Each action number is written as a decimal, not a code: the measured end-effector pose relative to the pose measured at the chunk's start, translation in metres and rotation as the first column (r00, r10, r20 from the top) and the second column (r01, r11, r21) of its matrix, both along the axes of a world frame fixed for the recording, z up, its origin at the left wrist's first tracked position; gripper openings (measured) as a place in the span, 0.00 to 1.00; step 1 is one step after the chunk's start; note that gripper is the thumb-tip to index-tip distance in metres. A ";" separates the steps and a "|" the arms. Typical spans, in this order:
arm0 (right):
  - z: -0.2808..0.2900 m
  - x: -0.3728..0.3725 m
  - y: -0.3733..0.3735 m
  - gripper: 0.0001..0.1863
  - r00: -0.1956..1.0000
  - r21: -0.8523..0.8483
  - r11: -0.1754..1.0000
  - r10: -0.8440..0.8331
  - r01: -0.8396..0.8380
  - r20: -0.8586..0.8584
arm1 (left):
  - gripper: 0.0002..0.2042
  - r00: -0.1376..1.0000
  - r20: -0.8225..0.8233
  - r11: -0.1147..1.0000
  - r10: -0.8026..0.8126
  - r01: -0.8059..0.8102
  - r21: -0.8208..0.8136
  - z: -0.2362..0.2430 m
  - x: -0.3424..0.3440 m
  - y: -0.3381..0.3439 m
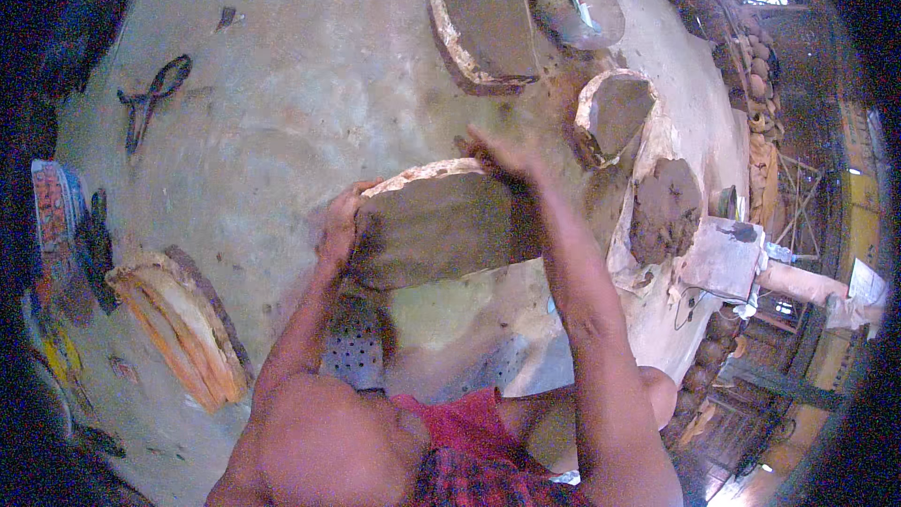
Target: The person kneads a lump of clay on the floor, then presses and smooths it into a wooden mold. They repeatedly adjust the clay within the mold using both hands to shape and compact it.
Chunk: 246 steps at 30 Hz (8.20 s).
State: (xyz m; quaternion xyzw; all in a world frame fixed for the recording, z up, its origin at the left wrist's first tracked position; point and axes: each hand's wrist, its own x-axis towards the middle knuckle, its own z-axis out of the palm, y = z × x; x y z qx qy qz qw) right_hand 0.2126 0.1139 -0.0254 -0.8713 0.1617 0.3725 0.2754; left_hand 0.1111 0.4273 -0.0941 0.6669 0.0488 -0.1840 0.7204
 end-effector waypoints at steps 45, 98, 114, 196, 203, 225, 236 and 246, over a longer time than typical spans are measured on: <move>-0.019 -0.001 0.087 0.57 0.920 -0.359 0.868 0.387 -0.344 0.054 | 0.25 0.996 0.074 0.998 -0.047 0.044 0.040 -0.023 0.013 -0.003; -0.010 -0.076 0.061 0.56 0.514 -0.354 0.901 0.433 -0.250 0.740 | 0.25 0.864 -0.494 0.803 0.098 -0.362 -0.474 -0.014 -0.016 -0.021; 0.010 -0.087 0.003 0.52 0.309 -0.332 0.865 0.455 -0.377 0.835 | 0.32 0.925 -0.366 0.858 0.100 -0.267 -0.439 -0.014 -0.032 -0.026; 0.011 -0.095 0.129 0.41 0.771 -0.448 0.849 0.476 -0.279 0.422 | 0.31 0.950 -0.301 0.821 0.077 -0.232 -0.522 0.025 -0.033 -0.040; 0.014 -0.095 0.106 0.51 0.579 0.161 0.986 -0.112 -0.033 0.808 | 0.31 0.920 -0.385 0.747 0.068 -0.303 -0.592 0.017 -0.040 -0.046; 0.040 -0.118 0.098 0.77 0.913 -0.391 0.880 0.362 -0.269 0.188 | 0.23 0.971 -0.240 0.788 0.016 -0.160 -0.595 -0.025 -0.036 -0.045; 0.035 -0.115 0.107 0.76 0.925 -0.457 0.850 0.356 -0.262 0.132 | 0.21 0.954 -0.296 0.783 0.046 -0.218 -0.582 -0.019 -0.040 -0.046; 0.044 -0.116 0.090 0.72 0.919 -0.497 0.805 0.392 -0.324 0.035 | 0.22 0.942 -0.317 0.773 0.108 -0.281 -0.569 -0.030 -0.059 -0.049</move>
